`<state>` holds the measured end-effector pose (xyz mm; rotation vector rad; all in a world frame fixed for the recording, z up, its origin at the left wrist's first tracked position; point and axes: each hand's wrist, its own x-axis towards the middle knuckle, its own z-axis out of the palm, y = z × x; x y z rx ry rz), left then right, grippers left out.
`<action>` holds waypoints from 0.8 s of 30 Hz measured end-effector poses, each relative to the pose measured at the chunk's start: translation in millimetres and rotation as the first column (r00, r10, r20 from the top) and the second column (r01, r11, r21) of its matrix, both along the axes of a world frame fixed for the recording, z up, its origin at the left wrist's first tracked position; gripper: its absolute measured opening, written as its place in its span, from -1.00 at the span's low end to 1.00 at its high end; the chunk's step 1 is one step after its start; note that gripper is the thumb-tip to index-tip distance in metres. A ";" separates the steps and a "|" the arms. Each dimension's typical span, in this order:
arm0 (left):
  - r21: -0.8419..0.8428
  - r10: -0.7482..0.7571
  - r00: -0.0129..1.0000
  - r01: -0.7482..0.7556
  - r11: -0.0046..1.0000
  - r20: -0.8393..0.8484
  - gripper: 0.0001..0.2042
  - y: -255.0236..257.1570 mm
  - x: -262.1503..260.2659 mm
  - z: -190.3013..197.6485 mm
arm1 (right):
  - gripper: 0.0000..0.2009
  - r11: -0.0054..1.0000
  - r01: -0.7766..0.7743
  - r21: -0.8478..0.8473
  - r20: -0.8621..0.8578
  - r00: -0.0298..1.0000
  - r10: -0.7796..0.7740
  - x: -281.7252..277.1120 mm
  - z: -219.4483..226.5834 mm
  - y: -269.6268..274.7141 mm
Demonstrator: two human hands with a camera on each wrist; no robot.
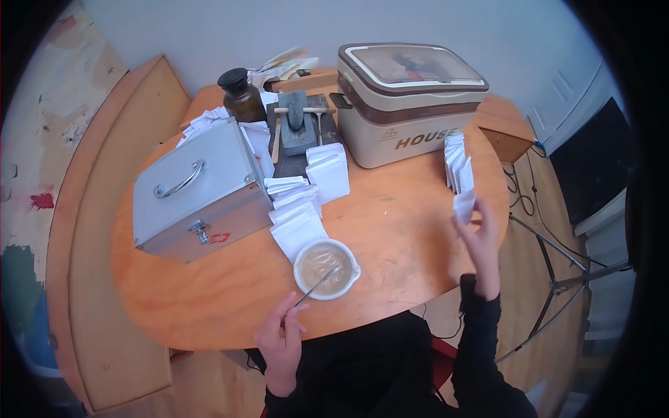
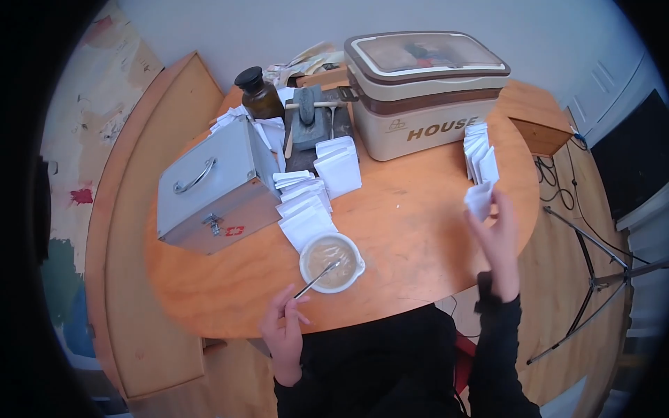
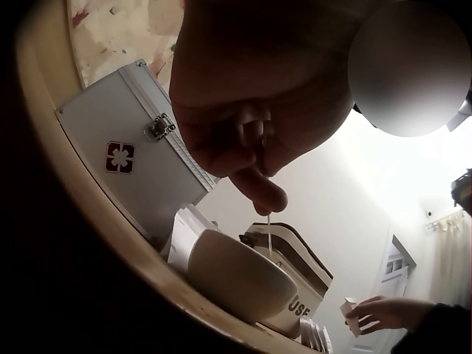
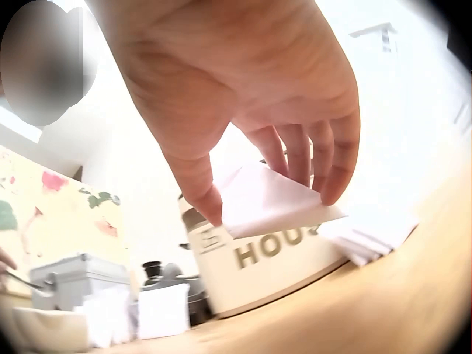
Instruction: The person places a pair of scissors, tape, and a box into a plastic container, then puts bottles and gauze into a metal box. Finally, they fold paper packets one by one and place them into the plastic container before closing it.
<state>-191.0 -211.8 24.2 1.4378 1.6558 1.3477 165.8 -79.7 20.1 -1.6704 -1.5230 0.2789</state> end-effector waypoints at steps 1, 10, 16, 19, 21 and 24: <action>0.015 0.011 1.000 -0.012 1.000 0.008 -0.76 0.1 0.0 -2.3 | -0.44 0.998 0.068 0.008 0.025 0.997 -0.068 18.4 0.9 12.6; -0.009 0.057 0.997 -0.057 0.998 0.051 -0.77 -5.9 -2.4 -6.2 | -0.34 0.972 0.073 0.226 0.485 0.857 -0.177 27.0 20.9 60.5; -0.001 0.050 0.998 -0.050 0.999 0.048 -0.77 -5.6 -3.3 -8.0 | -0.37 0.954 -0.300 -0.020 0.383 0.879 0.284 -81.7 53.9 60.8; 0.002 0.054 0.996 -0.054 0.999 0.064 -0.76 -6.5 -2.8 -8.3 | -0.36 0.921 -0.372 -0.114 0.468 0.798 0.380 -130.7 38.2 83.0; 0.006 0.068 0.995 -0.068 0.998 0.075 -0.77 -9.1 -3.8 -11.5 | -0.30 0.921 -0.348 -0.173 0.551 0.741 0.384 -160.5 28.3 95.2; 0.021 0.050 0.998 -0.050 0.999 0.031 -0.78 -14.0 -4.9 -9.7 | -0.19 0.945 -0.286 -0.158 0.663 0.678 0.317 -190.4 12.4 105.8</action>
